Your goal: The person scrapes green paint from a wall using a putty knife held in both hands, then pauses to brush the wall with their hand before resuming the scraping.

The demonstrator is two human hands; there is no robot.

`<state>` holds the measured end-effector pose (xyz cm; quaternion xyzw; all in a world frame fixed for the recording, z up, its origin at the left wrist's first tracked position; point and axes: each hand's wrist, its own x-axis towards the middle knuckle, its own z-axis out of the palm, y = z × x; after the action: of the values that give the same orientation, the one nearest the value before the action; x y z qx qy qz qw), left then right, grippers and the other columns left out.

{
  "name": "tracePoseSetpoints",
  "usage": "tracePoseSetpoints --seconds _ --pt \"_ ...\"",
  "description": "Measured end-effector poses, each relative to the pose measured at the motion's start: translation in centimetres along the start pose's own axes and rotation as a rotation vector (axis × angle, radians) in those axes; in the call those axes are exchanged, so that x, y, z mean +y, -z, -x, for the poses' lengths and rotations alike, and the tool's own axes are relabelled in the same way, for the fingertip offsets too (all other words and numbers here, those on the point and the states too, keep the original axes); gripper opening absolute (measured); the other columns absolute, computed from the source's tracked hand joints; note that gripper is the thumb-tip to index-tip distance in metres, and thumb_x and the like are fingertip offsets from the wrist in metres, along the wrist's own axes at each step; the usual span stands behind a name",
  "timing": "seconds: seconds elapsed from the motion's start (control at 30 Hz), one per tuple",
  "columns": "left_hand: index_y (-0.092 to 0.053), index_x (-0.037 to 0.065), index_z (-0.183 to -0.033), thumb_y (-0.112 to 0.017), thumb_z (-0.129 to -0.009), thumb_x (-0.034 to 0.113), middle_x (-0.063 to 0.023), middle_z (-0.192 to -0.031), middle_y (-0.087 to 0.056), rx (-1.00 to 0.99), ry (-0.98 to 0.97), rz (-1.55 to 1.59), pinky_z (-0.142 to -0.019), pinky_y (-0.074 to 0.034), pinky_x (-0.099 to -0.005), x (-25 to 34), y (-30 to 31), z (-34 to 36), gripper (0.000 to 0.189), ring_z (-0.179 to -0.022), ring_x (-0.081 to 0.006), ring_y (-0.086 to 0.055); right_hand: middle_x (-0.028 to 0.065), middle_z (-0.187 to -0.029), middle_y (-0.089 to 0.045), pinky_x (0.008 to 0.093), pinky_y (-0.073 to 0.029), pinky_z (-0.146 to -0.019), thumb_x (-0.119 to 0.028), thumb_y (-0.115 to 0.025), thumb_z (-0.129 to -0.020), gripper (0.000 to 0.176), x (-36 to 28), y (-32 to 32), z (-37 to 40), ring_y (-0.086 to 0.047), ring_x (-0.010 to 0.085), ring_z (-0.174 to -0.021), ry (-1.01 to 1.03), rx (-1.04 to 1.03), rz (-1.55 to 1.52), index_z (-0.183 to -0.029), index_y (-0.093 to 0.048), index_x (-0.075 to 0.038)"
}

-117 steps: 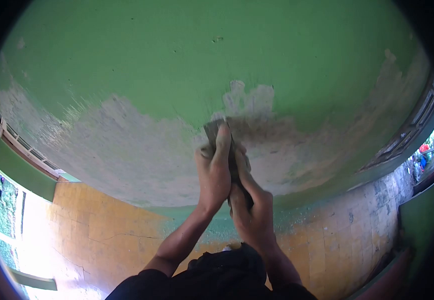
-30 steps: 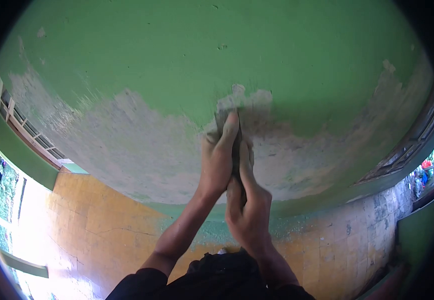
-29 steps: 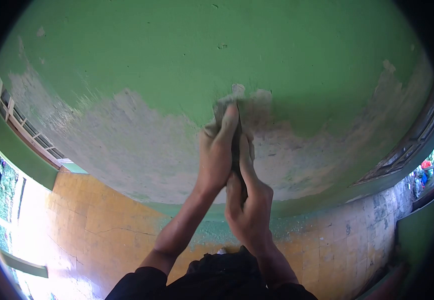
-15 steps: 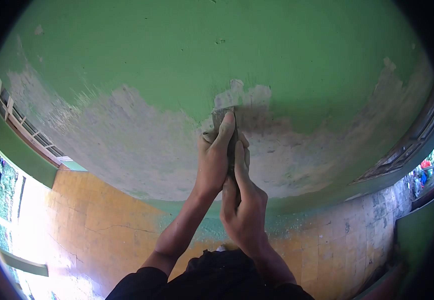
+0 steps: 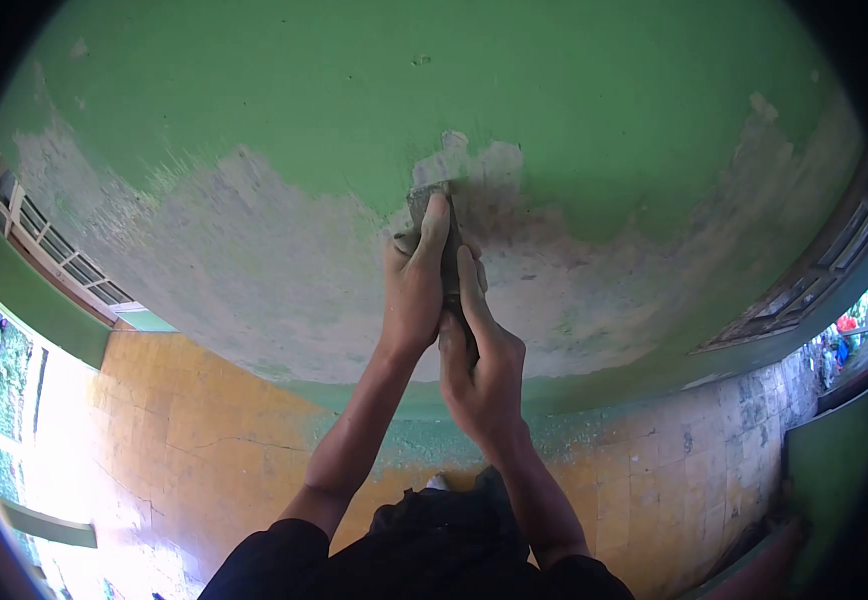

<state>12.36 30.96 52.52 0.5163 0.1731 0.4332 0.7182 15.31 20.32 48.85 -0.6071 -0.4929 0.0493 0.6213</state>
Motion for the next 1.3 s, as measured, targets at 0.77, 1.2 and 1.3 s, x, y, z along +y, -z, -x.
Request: tracePoseSetpoints --seconds 0.77,1.2,1.3 --pt "-0.073 -0.002 -0.110 -0.067 -0.091 0.024 -0.0125 -0.080 -0.073 0.354 1.532 -1.107 -0.052 -0.056 -0.0356 -31.5 48.5 54.6 0.032 -0.056 -0.0220 -0.068 0.0168 -0.101 -0.075 0.0440 -0.056 -0.078 -0.029 -0.062 -0.090 0.026 29.0 17.0 72.6 -0.072 0.0341 -0.094 -1.606 -1.470 0.960 -0.104 -0.074 -0.011" --pt "-0.073 0.005 -0.104 -0.056 -0.100 0.034 -0.0121 -0.090 -0.070 0.237 0.687 -0.656 -0.063 -0.056 -0.0395 -33.0 31.7 23.3 0.034 -0.065 -0.0262 -0.066 0.0297 -0.114 -0.067 0.0431 -0.054 -0.083 -0.020 -0.057 -0.098 0.061 26.1 -1.8 22.9 -0.071 0.0387 -0.099 -0.722 -0.658 0.383 -0.155 -0.039 -0.014" --pt "-0.064 0.003 -0.115 -0.049 -0.107 0.041 -0.0049 -0.084 -0.061 0.323 0.556 -0.002 -0.048 -0.048 -0.0304 -23.0 23.0 16.6 0.042 -0.055 -0.0139 -0.058 0.0222 -0.110 -0.070 0.0371 -0.052 -0.085 -0.013 -0.061 -0.095 0.067 15.7 -2.4 12.5 -0.070 0.0260 -0.093 -0.537 -0.762 0.078 -0.157 -0.037 -0.015"
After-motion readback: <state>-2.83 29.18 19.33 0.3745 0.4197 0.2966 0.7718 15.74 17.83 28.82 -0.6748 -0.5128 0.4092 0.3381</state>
